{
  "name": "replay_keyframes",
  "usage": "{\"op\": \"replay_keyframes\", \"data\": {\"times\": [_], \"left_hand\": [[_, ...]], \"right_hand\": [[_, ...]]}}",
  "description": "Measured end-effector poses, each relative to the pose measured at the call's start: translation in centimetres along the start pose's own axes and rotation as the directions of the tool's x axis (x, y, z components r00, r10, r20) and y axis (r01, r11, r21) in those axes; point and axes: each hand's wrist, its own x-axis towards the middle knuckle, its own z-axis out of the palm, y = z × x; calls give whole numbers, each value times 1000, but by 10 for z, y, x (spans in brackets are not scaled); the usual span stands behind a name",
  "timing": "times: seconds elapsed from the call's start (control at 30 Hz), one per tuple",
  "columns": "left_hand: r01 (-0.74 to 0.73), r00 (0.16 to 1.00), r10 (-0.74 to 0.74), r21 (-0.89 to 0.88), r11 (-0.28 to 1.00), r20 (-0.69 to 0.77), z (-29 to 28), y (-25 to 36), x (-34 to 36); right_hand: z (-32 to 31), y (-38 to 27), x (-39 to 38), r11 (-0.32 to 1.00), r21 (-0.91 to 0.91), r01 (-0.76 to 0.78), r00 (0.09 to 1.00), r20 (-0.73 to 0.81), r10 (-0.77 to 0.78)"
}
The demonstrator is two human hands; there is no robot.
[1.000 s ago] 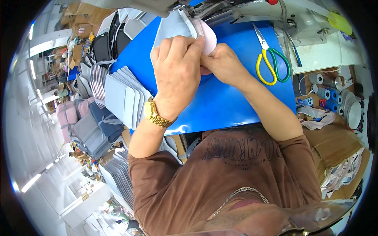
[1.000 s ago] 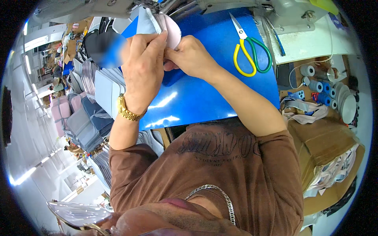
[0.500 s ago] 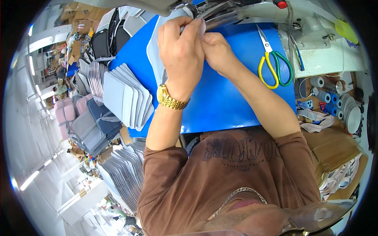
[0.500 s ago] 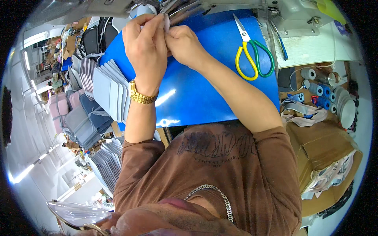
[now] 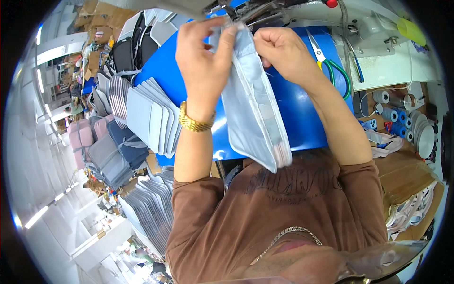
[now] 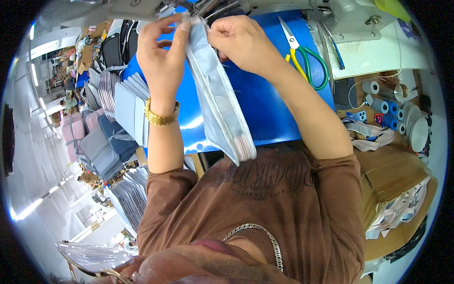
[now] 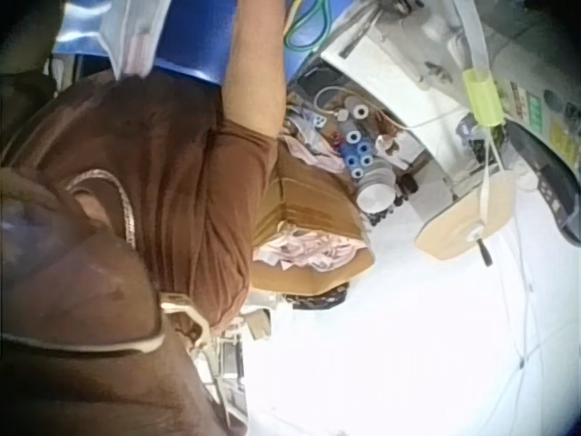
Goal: Sewing the edges of leather-like material pieces to assemble small bags using an industrial sewing machine.
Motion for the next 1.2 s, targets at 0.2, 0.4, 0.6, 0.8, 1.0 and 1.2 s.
{"op": "replay_keyframes", "data": {"times": [0.2, 0.4, 0.6, 0.8, 1.0, 1.2], "left_hand": [[398, 905, -275, -415, 818, 326, 9, -47, 11], [387, 920, -284, -504, 772, 270, 17, -48, 3], [400, 915, -317, -460, 793, 251, 18, -47, 7], [425, 904, -373, -368, 827, 206, 20, -64, 22], [319, 947, -309, -411, 854, 92, 31, -85, 35], [334, 917, -398, -535, 776, -5, 33, -85, 33]], "right_hand": [[9, -6, -11, 977, -183, 112, 981, -134, -138], [16, -8, -37, 984, -180, 14, 997, -76, -28], [16, -6, -32, 985, -157, 74, 992, -85, -88], [10, -8, -14, 971, -197, 133, 986, -69, -149], [2, -8, 1, 940, -302, 160, 983, -39, -180], [-19, -33, -22, 969, -239, 67, 995, -52, -82]]}}
